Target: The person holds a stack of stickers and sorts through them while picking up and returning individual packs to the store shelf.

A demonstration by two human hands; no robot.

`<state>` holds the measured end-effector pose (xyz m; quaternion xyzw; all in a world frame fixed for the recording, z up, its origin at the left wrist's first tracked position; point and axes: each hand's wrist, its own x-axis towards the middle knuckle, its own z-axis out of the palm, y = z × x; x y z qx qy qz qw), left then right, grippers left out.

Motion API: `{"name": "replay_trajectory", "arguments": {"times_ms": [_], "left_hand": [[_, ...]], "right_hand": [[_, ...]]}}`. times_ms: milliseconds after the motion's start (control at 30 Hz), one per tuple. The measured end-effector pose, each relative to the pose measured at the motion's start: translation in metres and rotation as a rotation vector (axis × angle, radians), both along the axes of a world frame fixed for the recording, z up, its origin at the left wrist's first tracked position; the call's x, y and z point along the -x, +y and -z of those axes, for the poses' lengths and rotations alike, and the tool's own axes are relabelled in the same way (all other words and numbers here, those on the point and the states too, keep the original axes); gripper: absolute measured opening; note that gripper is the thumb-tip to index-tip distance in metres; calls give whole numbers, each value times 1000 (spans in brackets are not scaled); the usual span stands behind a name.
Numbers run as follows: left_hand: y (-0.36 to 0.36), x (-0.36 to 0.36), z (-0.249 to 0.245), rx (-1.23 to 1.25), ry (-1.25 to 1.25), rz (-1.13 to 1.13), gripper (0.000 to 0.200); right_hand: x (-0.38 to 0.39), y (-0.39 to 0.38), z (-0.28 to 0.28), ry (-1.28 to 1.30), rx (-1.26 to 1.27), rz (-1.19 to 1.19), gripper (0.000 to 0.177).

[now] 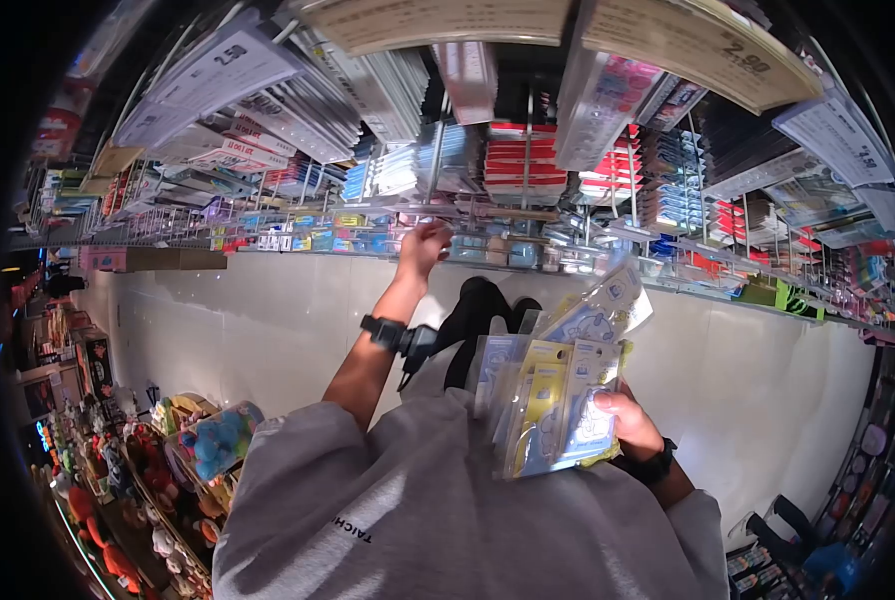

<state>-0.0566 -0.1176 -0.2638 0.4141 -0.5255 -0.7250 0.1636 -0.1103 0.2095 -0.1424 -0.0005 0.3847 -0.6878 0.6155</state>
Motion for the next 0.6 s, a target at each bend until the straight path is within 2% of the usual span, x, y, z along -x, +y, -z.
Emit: {"name": "replay_trajectory", "arguments": {"times_ms": [33, 100, 167, 233, 300, 433, 567, 600], "left_hand": [[9, -3, -28, -61, -195, 185, 16], [23, -11, -82, 46, 11, 456, 13], [40, -16, -136, 59, 199, 660, 14], [59, -13, -187, 525, 408, 953, 16], [78, -9, -212, 572, 385, 936, 17], [79, -8, -217, 618, 362, 960, 19], [73, 0, -215, 622, 319, 976, 20], [74, 5, -215, 543, 304, 963, 22]], "right_hand": [[0, 1, 2, -18, 17, -22, 57], [0, 4, 7, -45, 25, -34, 54], [-1, 6, 15, -203, 70, -32, 53], [-2, 4, 18, -272, 122, -21, 55], [-2, -1, 15, -359, 168, 9, 59], [-1, -7, 5, -300, 183, -10, 64], [1, -8, -1, -54, 206, -78, 72], [1, -8, -4, 38, 175, -94, 74]]}}
